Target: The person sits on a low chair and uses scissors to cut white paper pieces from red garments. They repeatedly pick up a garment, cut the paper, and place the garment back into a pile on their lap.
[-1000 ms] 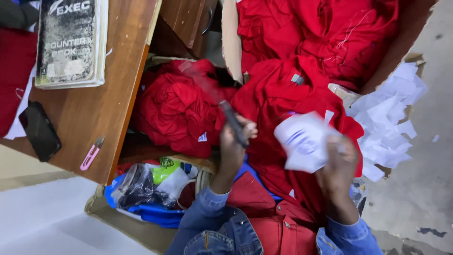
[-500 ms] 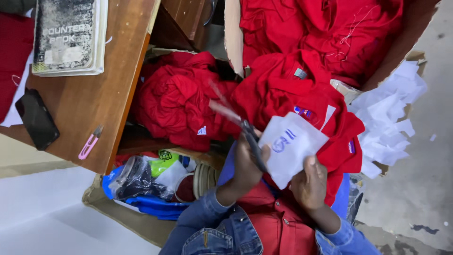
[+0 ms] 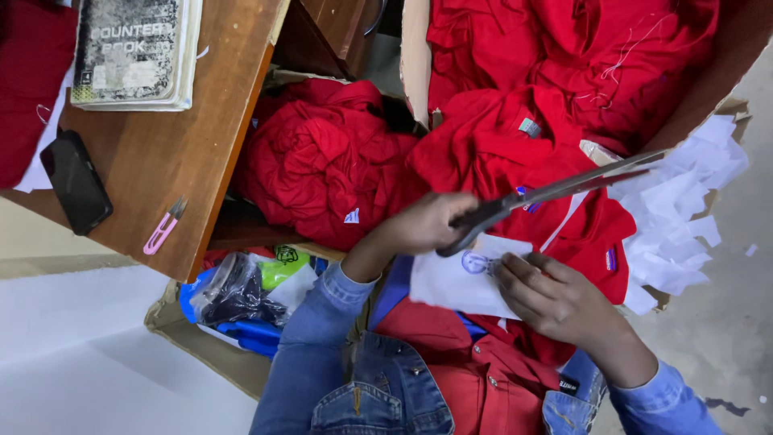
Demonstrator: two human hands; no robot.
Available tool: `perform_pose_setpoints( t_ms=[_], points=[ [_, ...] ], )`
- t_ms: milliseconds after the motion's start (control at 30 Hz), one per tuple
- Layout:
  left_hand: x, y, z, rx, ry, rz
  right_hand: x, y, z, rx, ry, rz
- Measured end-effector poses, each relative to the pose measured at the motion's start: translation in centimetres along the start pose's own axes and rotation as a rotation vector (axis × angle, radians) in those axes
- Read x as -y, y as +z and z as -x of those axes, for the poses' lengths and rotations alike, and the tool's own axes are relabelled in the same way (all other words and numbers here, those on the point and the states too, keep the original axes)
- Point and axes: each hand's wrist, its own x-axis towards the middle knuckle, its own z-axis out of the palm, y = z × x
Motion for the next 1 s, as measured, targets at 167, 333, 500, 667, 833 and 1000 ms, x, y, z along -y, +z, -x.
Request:
perform_pose_setpoints(
  t_ms=[167,333,500,667,833,1000],
  points=[
    [-0.7,-4.0,0.6,-0.521,0.123,0.194,0.1,-0.4,2.0,-0.104,0.582,-0.109],
    [-3.9,-1.7,5.1,-0.467,0.026,0.399,-0.9,-1.7,2.5,-0.107,1.211,-0.242],
    [-6.0,5.8,7.4,0.162,-0.142,0.31,0.1,0.3,2.7,-0.098,1.358,-1.108],
    [4.1,9.4,2.2,-0.301,-0.047,0.276,3.7,2.4,-1.6,-0.637,1.415,-1.547],
    [7.1,7.1,-3.0,-0.501,0.112,0.246,5.6,4.5,-1.4,-0.828,1.314,-1.431],
    [6.3,3.6,-5.6,-0.311,0.051,0.032,2.8,9.6,0.5,-0.79,1.291,-1.279]
  ],
)
